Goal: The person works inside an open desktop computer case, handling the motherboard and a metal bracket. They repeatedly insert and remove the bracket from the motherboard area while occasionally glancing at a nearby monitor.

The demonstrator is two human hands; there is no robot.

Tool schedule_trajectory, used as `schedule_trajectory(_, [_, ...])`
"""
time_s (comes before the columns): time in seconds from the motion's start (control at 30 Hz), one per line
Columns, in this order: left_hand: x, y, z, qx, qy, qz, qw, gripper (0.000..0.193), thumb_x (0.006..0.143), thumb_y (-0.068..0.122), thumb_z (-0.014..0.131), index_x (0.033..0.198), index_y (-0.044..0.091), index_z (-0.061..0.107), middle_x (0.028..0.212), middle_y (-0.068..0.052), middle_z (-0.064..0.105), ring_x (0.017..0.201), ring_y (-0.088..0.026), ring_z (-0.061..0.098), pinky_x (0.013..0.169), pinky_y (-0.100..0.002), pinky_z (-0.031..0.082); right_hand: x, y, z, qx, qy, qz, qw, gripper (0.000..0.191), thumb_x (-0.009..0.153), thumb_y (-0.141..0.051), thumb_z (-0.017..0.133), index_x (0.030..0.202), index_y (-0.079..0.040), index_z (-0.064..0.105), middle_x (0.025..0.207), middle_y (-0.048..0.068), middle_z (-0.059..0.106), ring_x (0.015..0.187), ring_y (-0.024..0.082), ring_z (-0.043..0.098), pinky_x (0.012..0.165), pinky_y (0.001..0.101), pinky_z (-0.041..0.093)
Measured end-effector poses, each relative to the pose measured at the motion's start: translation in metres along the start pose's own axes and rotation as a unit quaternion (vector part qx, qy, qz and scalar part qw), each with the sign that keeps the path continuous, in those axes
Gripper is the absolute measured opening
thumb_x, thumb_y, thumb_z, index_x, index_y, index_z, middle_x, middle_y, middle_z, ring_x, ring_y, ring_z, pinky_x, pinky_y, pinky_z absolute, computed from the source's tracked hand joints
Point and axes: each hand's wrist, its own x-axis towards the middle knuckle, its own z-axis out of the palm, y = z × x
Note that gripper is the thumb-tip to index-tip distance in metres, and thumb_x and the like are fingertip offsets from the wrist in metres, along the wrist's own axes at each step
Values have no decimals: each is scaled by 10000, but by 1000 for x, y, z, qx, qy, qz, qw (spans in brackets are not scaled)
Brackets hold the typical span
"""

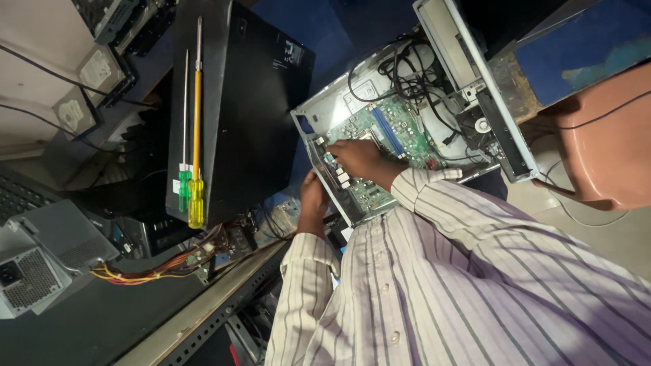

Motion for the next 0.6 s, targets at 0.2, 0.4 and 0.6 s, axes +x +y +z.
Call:
schedule_trajectory(0.2, [0,-2,-3,-30,0,37,999,184,1013,46,562,1166,38,664,1000,-92,733,853,-191,711,748,-324,589,0,-3,0,16,-11,21,1000,380,885,-214,700,1263,-187,673,1159,31,711,1026,275,697,796,422,548])
schedule_trajectory(0.4, [-5,12,-7,36,-39,34,998,268,1027,221,550,1171,48,695,930,-60,721,723,-139,659,589,-279,510,3,-5,-2,31,2,21,999,372,870,-198,722,1240,-181,692,1142,32,715,1018,276,698,808,408,553])
schedule_trajectory(0.6, [-11,19,-5,155,74,20,985,376,996,415,560,1076,75,699,854,25,691,689,-70,628,576,-245,480,5,-5,-1,18,-15,15,1000,382,875,-204,712,1256,-182,688,1144,31,716,1001,275,705,792,422,555])
